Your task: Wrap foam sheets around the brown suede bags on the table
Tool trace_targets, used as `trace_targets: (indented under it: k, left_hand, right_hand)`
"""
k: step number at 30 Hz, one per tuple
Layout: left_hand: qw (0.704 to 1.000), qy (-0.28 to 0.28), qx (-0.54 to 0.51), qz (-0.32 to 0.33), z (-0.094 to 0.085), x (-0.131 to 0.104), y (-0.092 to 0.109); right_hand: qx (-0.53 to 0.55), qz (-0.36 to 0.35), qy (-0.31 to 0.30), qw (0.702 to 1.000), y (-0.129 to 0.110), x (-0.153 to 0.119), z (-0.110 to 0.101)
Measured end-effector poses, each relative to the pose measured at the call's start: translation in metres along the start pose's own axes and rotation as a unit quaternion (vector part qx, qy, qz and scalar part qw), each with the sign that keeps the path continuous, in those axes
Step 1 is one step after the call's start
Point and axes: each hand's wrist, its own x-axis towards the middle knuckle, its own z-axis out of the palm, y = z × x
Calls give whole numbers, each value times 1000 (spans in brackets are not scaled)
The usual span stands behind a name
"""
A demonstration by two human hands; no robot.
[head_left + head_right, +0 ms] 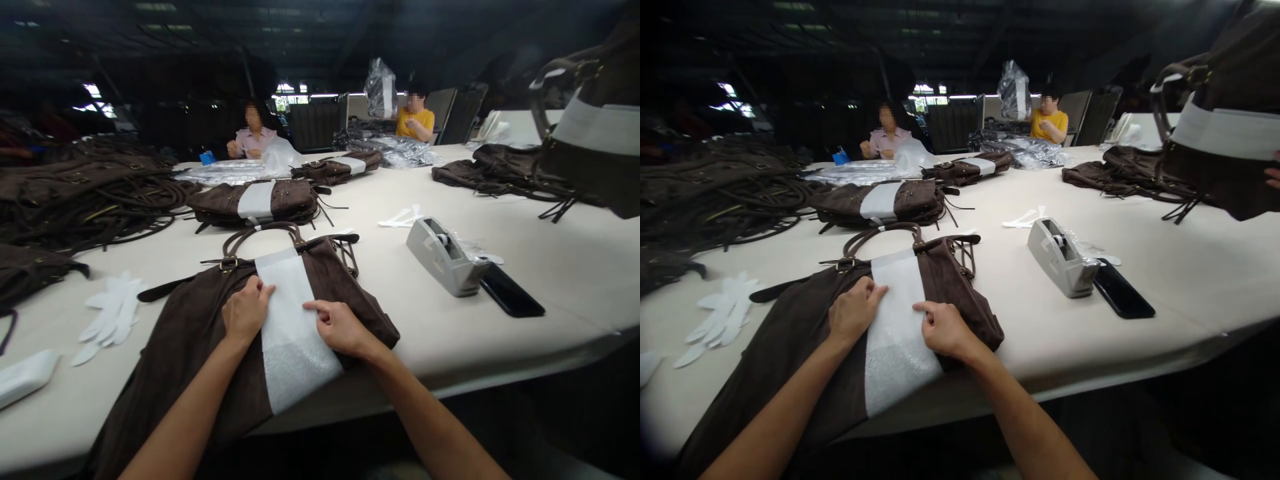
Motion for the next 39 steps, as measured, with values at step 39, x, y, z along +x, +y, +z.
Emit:
trace_targets:
  k: [39]
  left_hand:
    - [951, 24, 157, 266, 32, -37, 29]
  right_hand:
    - [-220, -144, 18, 965, -23, -44, -25]
